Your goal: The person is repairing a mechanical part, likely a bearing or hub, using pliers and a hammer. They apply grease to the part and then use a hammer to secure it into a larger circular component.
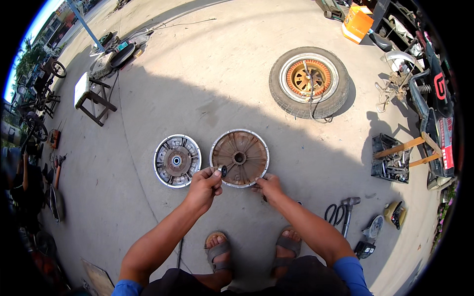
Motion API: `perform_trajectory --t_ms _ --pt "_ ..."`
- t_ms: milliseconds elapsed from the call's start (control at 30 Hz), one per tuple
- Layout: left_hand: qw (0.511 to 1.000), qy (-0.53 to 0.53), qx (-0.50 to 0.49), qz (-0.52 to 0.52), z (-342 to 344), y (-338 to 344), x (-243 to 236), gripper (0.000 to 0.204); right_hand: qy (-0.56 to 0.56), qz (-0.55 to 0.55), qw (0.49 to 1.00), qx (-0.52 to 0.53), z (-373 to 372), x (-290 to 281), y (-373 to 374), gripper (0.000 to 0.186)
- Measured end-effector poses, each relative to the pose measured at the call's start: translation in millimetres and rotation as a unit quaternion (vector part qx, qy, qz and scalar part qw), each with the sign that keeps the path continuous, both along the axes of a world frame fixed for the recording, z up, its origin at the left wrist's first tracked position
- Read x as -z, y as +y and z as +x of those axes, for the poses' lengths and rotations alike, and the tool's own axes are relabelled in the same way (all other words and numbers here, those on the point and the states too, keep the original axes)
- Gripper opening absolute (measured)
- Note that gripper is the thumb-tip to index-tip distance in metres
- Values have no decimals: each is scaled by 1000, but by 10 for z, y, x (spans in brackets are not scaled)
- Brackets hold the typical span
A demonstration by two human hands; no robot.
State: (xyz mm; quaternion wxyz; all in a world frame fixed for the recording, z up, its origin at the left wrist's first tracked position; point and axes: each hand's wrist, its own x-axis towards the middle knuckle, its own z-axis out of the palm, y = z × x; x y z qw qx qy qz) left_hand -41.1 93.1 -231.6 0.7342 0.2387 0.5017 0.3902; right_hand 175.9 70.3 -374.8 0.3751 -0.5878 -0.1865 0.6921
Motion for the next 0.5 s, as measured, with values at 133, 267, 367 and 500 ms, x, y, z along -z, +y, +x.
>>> perform_trajectory --t_ms 133,267,367,500 --pt "998 55 16 31 -48 -39 132 15 -82 6 996 -46 -16 -25 -140 18" --pt "975 178 75 112 -10 -144 398 10 -99 -13 993 -61 30 -100 -532 19" --pt "925 282 128 222 16 -251 694 14 -85 -10 993 -75 91 -167 -806 20" --pt "860 365 194 298 74 -369 830 16 -78 -19 991 -105 139 -182 -1072 22"
